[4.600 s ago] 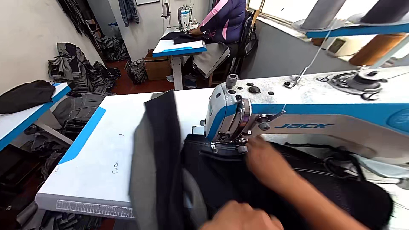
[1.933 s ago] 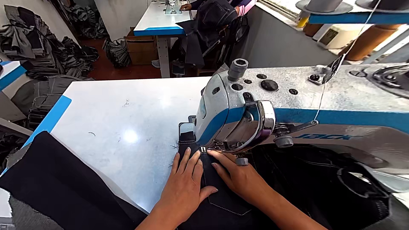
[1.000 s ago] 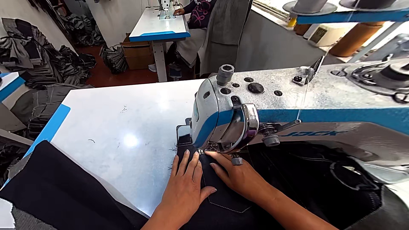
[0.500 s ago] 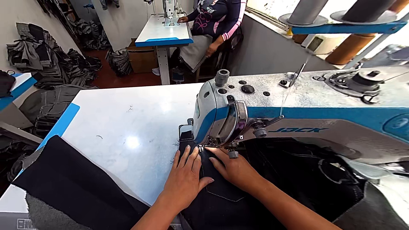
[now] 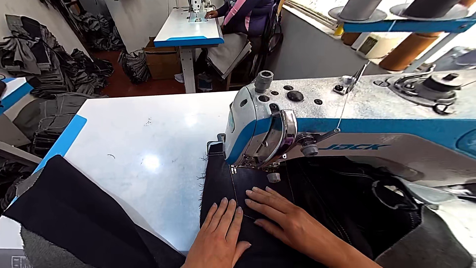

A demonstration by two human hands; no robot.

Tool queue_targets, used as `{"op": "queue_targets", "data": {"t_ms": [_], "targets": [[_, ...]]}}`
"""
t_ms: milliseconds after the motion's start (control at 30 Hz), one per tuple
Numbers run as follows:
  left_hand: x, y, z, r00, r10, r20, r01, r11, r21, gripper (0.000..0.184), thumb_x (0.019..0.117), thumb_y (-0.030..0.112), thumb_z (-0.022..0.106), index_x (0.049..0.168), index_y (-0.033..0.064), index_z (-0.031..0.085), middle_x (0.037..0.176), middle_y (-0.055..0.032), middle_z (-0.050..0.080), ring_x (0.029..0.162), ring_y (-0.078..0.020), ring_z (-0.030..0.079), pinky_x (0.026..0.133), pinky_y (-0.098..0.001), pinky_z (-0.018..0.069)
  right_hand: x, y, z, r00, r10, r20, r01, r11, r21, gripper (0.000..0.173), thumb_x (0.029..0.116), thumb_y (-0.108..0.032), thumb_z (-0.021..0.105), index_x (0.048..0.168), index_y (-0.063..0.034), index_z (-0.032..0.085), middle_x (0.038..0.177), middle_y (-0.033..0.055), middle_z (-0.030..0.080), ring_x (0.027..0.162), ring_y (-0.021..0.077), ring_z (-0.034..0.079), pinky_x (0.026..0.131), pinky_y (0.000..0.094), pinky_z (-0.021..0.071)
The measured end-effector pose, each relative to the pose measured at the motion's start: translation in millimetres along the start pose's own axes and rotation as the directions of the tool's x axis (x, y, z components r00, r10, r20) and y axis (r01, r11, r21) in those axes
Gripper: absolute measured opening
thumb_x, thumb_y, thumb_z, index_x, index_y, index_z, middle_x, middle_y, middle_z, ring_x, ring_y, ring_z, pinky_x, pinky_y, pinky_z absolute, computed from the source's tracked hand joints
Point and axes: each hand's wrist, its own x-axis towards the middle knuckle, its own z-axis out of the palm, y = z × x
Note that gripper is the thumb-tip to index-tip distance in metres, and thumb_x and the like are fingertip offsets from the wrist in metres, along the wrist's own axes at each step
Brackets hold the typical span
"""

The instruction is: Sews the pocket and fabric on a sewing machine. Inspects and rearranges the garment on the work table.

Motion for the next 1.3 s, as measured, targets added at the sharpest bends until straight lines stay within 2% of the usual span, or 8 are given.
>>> {"op": "queue_targets", "data": {"t_ms": [267,500,800,867,933,1000,1133,1300], "targets": [[22,-16,0,0.998,-0.053,0.039,0.055,0.996,-0.063,0.057,0.1039,0.044,0.047,0.138,0.0004,0.061,0.143,-0.0173,0.061,0.135,-0.0367,0.056,0.111,-0.0561,0.0439,22,23,6,0.999,0.015,-0.032,-0.016,0.999,-0.032,0.037,0.1054,-0.037,0.051,0.127,-0.0162,0.072,0.138,0.0027,0.067,0.137,0.0165,0.056,0.117,0.038,0.0434],[28,-23,-1,0.995,-0.046,0.086,0.047,0.999,-0.003,0.059,0.1059,0.045,0.042,0.14,0.0007,0.06,0.146,-0.0159,0.059,0.139,-0.0338,0.053,0.113,-0.0528,0.0427,30,26,8,0.999,0.024,-0.042,-0.026,0.999,-0.045,0.038,0.1055,-0.036,0.05,0.127,-0.0149,0.072,0.142,0.0027,0.064,0.14,0.0178,0.053,0.119,0.0409,0.041],[34,-30,-6,0.988,-0.044,0.147,0.053,0.997,-0.055,0.059,0.107,0.046,0.04,0.143,0.0008,0.057,0.149,-0.0162,0.055,0.143,-0.033,0.049,0.116,-0.0524,0.0388,33,30,9,0.998,0.038,-0.04,-0.039,0.998,-0.04,0.039,0.1058,-0.037,0.049,0.128,-0.0152,0.072,0.14,0.0029,0.066,0.136,0.0189,0.057,0.116,0.0404,0.0437],[41,-36,-6,0.985,-0.049,0.166,0.06,0.996,-0.061,0.059,0.1071,0.045,0.041,0.142,0.0014,0.057,0.151,-0.0162,0.054,0.144,-0.0327,0.046,0.118,-0.0524,0.0366,39,35,10,0.998,0.045,-0.047,-0.047,0.998,-0.039,0.038,0.1043,-0.035,0.051,0.127,-0.0144,0.073,0.137,0.004,0.067,0.132,0.0198,0.06,0.112,0.0397,0.0469],[47,-44,-7,0.985,-0.035,0.167,0.05,0.995,-0.085,0.056,0.1064,0.045,0.043,0.138,0.0017,0.06,0.15,-0.0163,0.054,0.145,-0.0328,0.046,0.118,-0.0532,0.0356,45,40,9,0.997,0.052,-0.052,-0.054,0.997,-0.047,0.037,0.103,-0.034,0.053,0.126,-0.0144,0.073,0.135,0.0047,0.069,0.124,0.0203,0.065,0.103,0.0362,0.0531],[50,-50,-8,0.984,-0.018,0.176,0.039,0.992,-0.117,0.056,0.1059,0.045,0.045,0.135,0.0006,0.062,0.15,-0.0168,0.054,0.146,-0.0325,0.045,0.12,-0.0525,0.0339,47,42,9,0.997,0.057,-0.054,-0.06,0.997,-0.055,0.038,0.1028,-0.035,0.053,0.127,-0.0145,0.073,0.132,0.0053,0.07,0.118,0.0206,0.068,0.097,0.0349,0.0555],[52,-55,-6,0.991,-0.01,0.133,0.027,0.991,-0.127,0.054,0.1044,0.045,0.049,0.133,0.0005,0.063,0.148,-0.0154,0.056,0.145,-0.0304,0.046,0.12,-0.05,0.0345,50,47,8,0.997,0.073,-0.037,-0.076,0.995,-0.063,0.04,0.1032,-0.037,0.05,0.128,-0.0147,0.073,0.128,0.0062,0.072,0.119,0.0207,0.068,0.101,0.0365,0.0539],[57,-59,-4,0.992,-0.002,0.127,0.015,0.995,-0.099,0.056,0.1044,0.045,0.048,0.133,0.0001,0.063,0.148,-0.0157,0.056,0.144,-0.0308,0.047,0.119,-0.0496,0.0352,55,51,8,0.995,0.101,-0.025,-0.103,0.993,-0.064,0.041,0.1029,-0.038,0.049,0.125,-0.0142,0.074,0.118,0.005,0.075,0.109,0.0195,0.071,0.095,0.0363,0.0561]]}}
